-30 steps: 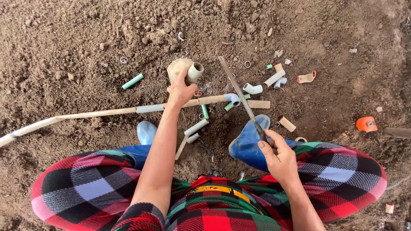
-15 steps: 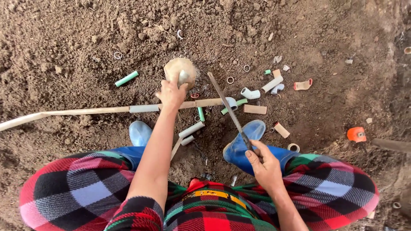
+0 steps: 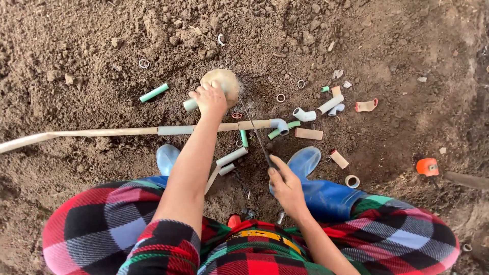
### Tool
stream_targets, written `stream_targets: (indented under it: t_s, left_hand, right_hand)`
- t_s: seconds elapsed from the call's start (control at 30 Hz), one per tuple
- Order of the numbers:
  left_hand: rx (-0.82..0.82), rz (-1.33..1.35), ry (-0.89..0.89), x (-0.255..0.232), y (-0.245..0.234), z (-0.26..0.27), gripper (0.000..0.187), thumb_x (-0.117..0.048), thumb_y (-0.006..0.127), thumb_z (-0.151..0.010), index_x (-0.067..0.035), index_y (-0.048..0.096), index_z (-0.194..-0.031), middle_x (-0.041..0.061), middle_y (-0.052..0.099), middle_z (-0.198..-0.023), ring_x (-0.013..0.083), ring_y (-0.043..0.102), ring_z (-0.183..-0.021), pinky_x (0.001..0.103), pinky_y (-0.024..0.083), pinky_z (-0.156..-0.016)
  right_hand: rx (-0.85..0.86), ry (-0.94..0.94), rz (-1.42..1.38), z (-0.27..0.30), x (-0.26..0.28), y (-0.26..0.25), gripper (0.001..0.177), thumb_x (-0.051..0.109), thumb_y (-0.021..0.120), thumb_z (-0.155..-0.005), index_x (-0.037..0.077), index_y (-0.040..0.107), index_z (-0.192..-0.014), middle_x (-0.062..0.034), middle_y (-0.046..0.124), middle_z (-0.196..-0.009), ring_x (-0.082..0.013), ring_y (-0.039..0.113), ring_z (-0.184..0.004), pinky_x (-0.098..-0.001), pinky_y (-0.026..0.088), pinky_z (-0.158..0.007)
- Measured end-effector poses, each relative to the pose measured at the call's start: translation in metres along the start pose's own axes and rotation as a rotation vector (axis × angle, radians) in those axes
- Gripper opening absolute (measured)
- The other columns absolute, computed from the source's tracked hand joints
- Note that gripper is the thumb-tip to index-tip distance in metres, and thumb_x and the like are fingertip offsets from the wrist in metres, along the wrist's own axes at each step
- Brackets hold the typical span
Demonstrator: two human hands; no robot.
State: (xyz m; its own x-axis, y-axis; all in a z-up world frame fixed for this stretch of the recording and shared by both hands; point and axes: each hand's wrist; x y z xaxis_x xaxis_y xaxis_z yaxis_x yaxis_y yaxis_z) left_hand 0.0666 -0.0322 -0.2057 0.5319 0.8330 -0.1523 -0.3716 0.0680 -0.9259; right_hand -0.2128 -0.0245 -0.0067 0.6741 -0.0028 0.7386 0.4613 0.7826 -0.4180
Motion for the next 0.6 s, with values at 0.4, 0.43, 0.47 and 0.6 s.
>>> stream_targets:
  t_s: [0.4, 0.43, 0.47, 0.6]
  left_hand:
    - [-0.032, 0.014, -0.042, -0.008, -0.001, 0.008, 0.025, -0.029, 0.046, -0.092, -0.006, 0.043, -0.102, 0.011, 0.046, -0.090, 0.0369, 0.051, -0.094, 0.056, 0.038, -0.082]
    - [-0.052, 0.005, -0.043, -0.008, 0.004, 0.006, 0.025, -0.027, 0.046, -0.092, -0.005, 0.043, -0.103, 0.013, 0.047, -0.092, 0.0397, 0.050, -0.096, 0.059, 0.035, -0.084]
    - [-0.075, -0.003, -0.052, -0.007, 0.008, 0.005, 0.025, -0.025, 0.045, -0.092, -0.004, 0.043, -0.104, 0.016, 0.047, -0.094, 0.0425, 0.049, -0.098, 0.062, 0.032, -0.086]
    - [-0.054, -0.018, -0.073, -0.009, -0.011, 0.011, 0.025, -0.022, 0.044, -0.091, -0.003, 0.045, -0.106, 0.017, 0.050, -0.095, 0.0422, 0.049, -0.101, 0.063, 0.031, -0.087]
  right_hand:
    - [-0.011, -0.009, -0.070, -0.079, -0.023, 0.049, 0.046, 0.033, 0.047, -0.096, 0.010, 0.047, -0.136, -0.0076, 0.054, -0.065, -0.0115, 0.049, -0.053, -0.0290, 0.043, -0.047]
    - [0.000, -0.010, -0.060, -0.079, -0.024, 0.048, 0.046, 0.033, 0.046, -0.097, 0.008, 0.046, -0.136, -0.0082, 0.054, -0.066, -0.0110, 0.048, -0.055, -0.0288, 0.042, -0.047]
    - [0.017, -0.015, -0.045, -0.081, -0.024, 0.048, 0.047, 0.033, 0.044, -0.098, 0.007, 0.045, -0.136, -0.0087, 0.054, -0.067, -0.0106, 0.047, -0.056, -0.0285, 0.041, -0.047]
    - [0.018, 0.009, 0.020, -0.076, -0.021, 0.046, 0.047, 0.035, 0.045, -0.096, 0.009, 0.047, -0.135, -0.0109, 0.056, -0.069, -0.0124, 0.048, -0.057, -0.0291, 0.044, -0.049]
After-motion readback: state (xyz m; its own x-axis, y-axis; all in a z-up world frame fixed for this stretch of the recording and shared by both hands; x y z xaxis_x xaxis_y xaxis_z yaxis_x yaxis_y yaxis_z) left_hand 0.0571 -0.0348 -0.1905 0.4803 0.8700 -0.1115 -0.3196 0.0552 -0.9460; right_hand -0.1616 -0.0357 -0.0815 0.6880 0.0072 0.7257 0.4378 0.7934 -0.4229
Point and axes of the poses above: each hand's wrist, its own z-axis away from the middle knuckle, its own y-axis out of the palm, x = y × z
